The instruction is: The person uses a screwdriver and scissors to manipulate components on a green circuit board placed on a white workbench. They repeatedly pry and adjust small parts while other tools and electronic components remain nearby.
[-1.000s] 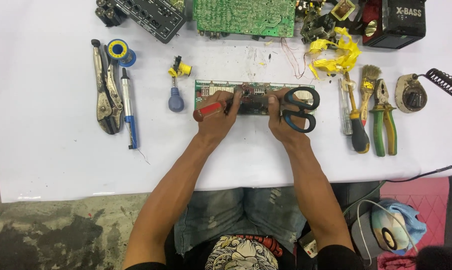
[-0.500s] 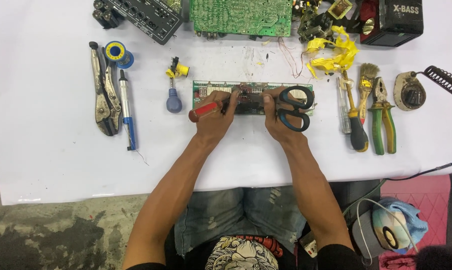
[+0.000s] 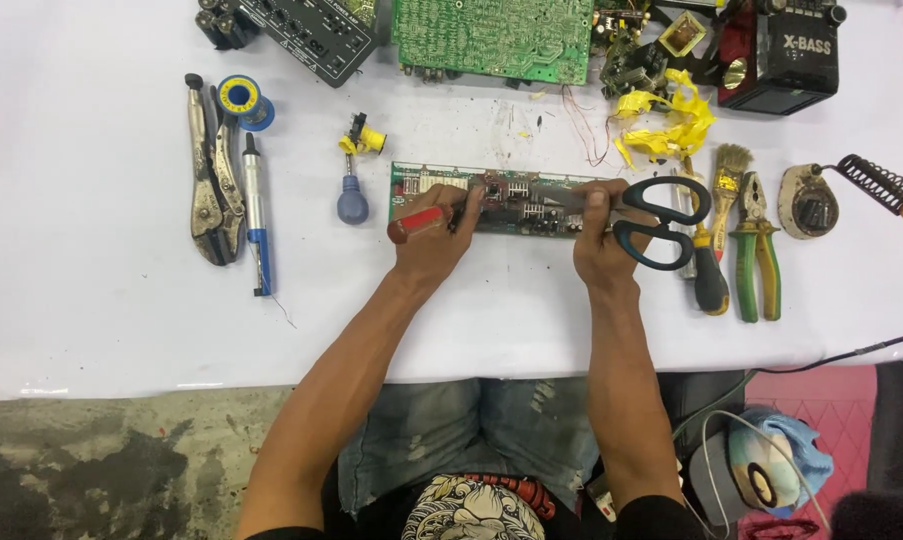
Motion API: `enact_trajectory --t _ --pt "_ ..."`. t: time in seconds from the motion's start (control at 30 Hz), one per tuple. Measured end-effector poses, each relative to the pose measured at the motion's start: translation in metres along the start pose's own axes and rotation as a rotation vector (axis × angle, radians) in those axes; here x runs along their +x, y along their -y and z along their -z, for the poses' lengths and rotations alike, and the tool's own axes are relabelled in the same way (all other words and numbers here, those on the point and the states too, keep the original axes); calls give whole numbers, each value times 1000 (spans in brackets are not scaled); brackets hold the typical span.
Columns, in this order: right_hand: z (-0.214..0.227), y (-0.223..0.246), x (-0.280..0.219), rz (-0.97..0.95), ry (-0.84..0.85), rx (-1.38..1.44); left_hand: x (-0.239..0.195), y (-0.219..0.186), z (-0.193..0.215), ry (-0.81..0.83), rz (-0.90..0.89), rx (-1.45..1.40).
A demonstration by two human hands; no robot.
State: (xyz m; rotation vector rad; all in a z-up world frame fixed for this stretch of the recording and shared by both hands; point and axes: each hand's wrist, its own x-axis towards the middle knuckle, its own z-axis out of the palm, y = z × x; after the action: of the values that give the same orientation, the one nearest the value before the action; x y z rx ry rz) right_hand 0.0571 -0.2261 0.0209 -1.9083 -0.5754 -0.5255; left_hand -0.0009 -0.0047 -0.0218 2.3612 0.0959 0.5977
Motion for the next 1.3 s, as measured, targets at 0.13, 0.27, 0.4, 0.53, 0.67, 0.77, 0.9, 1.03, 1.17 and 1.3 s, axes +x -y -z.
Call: enact_trajectory --t 0.13,0.27,0.4,0.53,0.67,0.77,0.9,1.03,1.17,1.3 --pt "6 -14 -2 16 -58 -33 0 -1 -3 -119 -69 17" --pt "3 -15 -5 -60 -32 10 -1 -7 -7 -196 -194 42" --pt "8 -21 -6 -56 2 -32 3 -16 -1 -145 -203 -74" --pt "17 -13 -14 -53 -29 -68 4 -18 3 -175 -213 -105" --pt "21 -9 -22 -135 -71 -42 4 -17 1 -136 -172 -132" --pt "33 -15 -29 -144 -91 -62 3 -18 4 -73 -142 -118" --pt "57 -42 -49 -137 -122 -164 6 -18 6 -87 -143 -99" --pt "44 -27 -59 -106 -128 -190 1 -19 2 -103 -159 -54" --pt "31 -5 -67 -127 -110 -183 3 -18 3 -75 -147 -99" --pt "33 -7 -67 -137 -110 -207 1 -19 6 -98 -164 -106"
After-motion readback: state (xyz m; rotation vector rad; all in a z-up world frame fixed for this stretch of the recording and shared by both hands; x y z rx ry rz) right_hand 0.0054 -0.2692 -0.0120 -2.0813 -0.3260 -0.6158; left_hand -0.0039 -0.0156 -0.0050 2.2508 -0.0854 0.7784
